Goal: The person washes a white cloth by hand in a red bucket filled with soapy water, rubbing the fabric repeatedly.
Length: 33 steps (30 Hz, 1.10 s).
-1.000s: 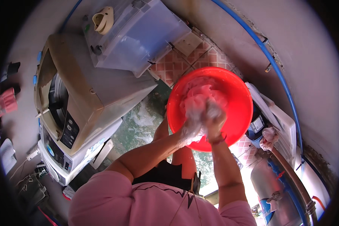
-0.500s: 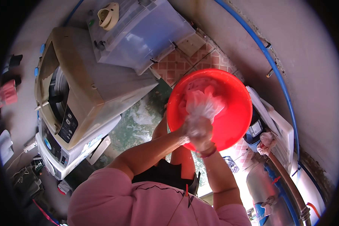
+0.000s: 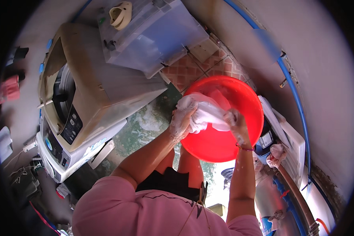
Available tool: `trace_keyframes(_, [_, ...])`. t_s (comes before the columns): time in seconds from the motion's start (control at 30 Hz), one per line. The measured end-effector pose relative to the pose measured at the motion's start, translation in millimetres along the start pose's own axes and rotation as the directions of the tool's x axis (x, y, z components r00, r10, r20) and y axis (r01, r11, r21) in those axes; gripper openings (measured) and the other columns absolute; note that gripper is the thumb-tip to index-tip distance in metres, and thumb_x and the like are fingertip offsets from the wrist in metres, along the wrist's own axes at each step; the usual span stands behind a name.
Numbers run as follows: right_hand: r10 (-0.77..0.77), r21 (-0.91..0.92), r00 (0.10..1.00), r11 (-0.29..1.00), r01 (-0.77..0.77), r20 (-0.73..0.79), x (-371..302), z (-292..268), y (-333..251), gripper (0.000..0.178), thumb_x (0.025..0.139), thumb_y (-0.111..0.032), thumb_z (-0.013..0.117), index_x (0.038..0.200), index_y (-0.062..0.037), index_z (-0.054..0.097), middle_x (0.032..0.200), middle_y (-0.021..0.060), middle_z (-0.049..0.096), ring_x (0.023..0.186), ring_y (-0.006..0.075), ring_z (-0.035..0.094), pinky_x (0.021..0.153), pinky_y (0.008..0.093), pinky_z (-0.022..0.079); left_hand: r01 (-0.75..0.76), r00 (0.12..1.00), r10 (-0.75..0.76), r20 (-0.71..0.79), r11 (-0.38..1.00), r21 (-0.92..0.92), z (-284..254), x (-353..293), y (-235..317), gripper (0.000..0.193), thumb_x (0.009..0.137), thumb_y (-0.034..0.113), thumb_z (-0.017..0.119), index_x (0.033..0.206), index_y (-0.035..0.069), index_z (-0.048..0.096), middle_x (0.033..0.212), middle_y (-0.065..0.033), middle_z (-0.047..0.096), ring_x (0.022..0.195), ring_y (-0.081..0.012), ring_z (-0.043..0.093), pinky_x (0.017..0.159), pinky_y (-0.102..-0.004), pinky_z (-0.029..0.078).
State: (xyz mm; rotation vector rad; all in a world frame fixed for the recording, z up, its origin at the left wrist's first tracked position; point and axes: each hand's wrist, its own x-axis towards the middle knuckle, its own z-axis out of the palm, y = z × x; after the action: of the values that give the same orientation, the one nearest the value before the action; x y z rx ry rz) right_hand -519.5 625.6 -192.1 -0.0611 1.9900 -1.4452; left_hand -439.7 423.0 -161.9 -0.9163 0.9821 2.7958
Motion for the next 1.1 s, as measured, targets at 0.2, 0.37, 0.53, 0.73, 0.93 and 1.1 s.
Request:
trace_keyframes(0.2, [0.061,0.767,0.969,0.624,0.151,-0.240,-13,54,-26,0.016,0.084,-0.014,0.062,0.085,0.0016,0.059,0.084,0.0061,0.059,0.073,0.0132,0.056,0.064,0.0293,0.050,-0.408,0.770,0.570,0.286,0.096,0.908,-11,-3,-24,0.029,0.094,0.027,0.046,0.107,0.002,0.052,0.099,-0.0108,0.057,0.086,-0.0194,0.058,0.072,-0.0302,0.051])
trace_keyframes(0.37, [-0.228,0.435,0.957,0.854,0.285,-0.180,-16,100,11,0.031,0.089,-0.014,0.058,0.062,-0.0040,0.047,0.059,-0.0024,0.044,0.054,0.0076,0.036,0.050,0.0236,0.032,0.006,0.998,0.014,-0.061,0.951,0.309,-13,-9,-61,0.029,0.093,0.027,0.047,0.107,0.002,0.052,0.097,-0.0099,0.057,0.085,-0.0187,0.058,0.071,-0.0297,0.050])
trace_keyframes(0.53, [-0.215,0.173,0.929,0.946,0.275,-0.302,-10,103,-25,0.017,0.088,-0.011,0.057,0.078,0.0026,0.059,0.066,0.0019,0.052,0.060,0.0109,0.045,0.059,0.0271,0.043,0.141,0.984,-0.126,-0.126,0.983,0.121,-33,-23,-81,0.028,0.093,0.026,0.048,0.106,0.003,0.052,0.095,-0.0091,0.056,0.083,-0.0181,0.057,0.069,-0.0292,0.050])
trace_keyframes(0.73, [-0.646,0.266,0.761,0.744,0.613,0.055,-10,111,25,0.033,0.085,-0.002,0.053,0.117,0.0078,0.051,0.118,0.0151,0.055,0.085,0.0254,0.061,0.079,0.0386,0.052,0.124,0.983,-0.110,-0.146,0.989,0.086,-40,-31,-81,0.027,0.092,0.026,0.050,0.105,0.003,0.052,0.093,-0.0081,0.056,0.081,-0.0174,0.057,0.068,-0.0286,0.050])
trace_keyframes(0.93, [-0.579,0.066,0.815,0.815,0.576,0.032,-11,127,0,0.033,0.081,0.005,0.054,0.113,0.0086,0.055,0.108,0.0181,0.060,0.084,0.0249,0.062,0.080,0.0360,0.051,0.091,0.988,-0.084,-0.128,0.995,0.046,-40,-28,-77,0.026,0.091,0.026,0.051,0.105,0.004,0.052,0.091,-0.0070,0.055,0.079,-0.0166,0.057,0.066,-0.0280,0.049])
trace_keyframes(1.1, [-0.644,0.021,0.765,0.765,0.644,0.014,-1,119,11,0.022,0.083,-0.001,0.056,0.103,0.0080,0.057,0.092,0.0150,0.062,0.080,0.0234,0.060,0.075,0.0349,0.051,0.101,0.989,-0.096,-0.109,0.994,0.035,-34,-30,-80,0.026,0.091,0.026,0.052,0.104,0.004,0.052,0.089,-0.0062,0.055,0.077,-0.0160,0.056,0.065,-0.0275,0.049])
